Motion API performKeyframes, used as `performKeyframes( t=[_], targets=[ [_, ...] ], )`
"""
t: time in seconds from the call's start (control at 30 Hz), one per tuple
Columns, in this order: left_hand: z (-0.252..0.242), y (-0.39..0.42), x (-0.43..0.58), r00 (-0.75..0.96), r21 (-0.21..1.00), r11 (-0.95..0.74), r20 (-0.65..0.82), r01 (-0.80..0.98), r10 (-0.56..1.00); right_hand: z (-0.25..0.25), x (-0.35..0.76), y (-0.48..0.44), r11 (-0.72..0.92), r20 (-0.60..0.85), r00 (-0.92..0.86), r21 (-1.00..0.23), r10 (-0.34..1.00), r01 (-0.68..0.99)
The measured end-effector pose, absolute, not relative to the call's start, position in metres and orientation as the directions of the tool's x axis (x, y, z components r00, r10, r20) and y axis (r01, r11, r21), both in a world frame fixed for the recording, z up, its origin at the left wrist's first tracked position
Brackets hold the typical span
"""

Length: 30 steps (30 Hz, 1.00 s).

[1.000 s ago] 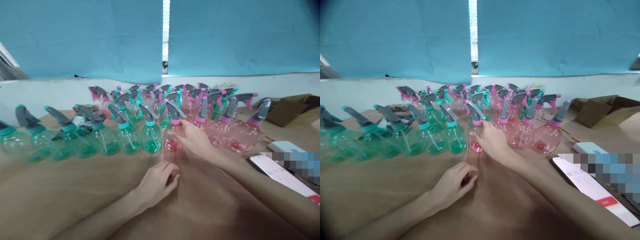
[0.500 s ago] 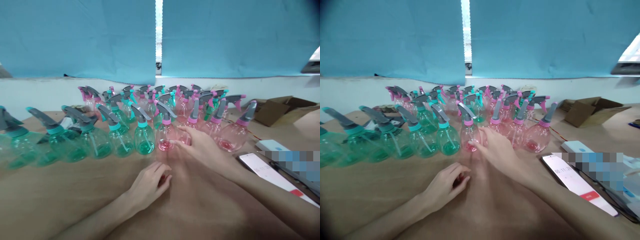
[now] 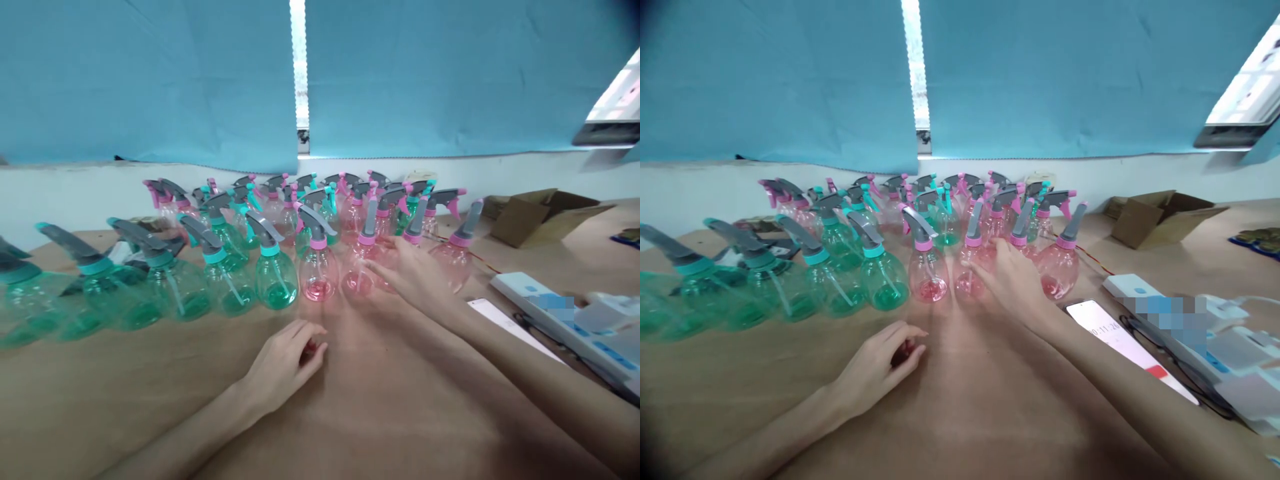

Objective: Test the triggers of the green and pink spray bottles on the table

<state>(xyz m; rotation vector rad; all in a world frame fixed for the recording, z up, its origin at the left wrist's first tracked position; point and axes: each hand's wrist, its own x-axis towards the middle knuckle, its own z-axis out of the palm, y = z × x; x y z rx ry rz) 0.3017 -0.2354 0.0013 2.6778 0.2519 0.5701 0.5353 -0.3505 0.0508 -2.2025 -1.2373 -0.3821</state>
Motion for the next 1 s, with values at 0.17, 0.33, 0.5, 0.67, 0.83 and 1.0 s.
performKeyframes(
  t=[0.17, 0.33, 0.5, 0.67, 0.83, 1.0],
  targets=[
    [0.003, -0.236, 0.301, 0.9, 0.407, -0.909, 0.355, 0.095, 0.253, 0.044, 0.538, -0.325, -0.444, 0.482, 0.558, -0.337, 0.676, 0.83],
    [0.003, -0.237, 0.3, 0.902, 0.425, -0.9, 0.347, 0.092, 0.257, 0.046, 0.535, -0.323, -0.473, 0.438, 0.576, -0.328, 0.691, 0.818],
    [0.003, -0.241, 0.303, 0.889, 0.5, -0.859, 0.338, 0.108, 0.308, 0.053, 0.526, -0.357, -0.416, 0.375, 0.526, -0.338, 0.763, 0.844],
    [0.005, -0.252, 0.314, 0.863, 0.608, -0.785, 0.326, 0.12, 0.385, 0.059, 0.52, -0.396, -0.291, 0.232, 0.448, -0.495, 0.863, 0.818],
    [0.007, -0.266, 0.325, 0.888, 0.706, -0.691, 0.21, 0.151, 0.409, 0.064, 0.52, -0.412, -0.104, 0.111, 0.221, -0.631, 0.969, 0.769],
    [0.004, -0.272, 0.331, 0.9, 0.807, -0.575, 0.142, 0.136, 0.411, 0.068, 0.517, -0.413, 0.019, 0.147, 0.11, -0.674, 0.983, 0.739]
  ],
)
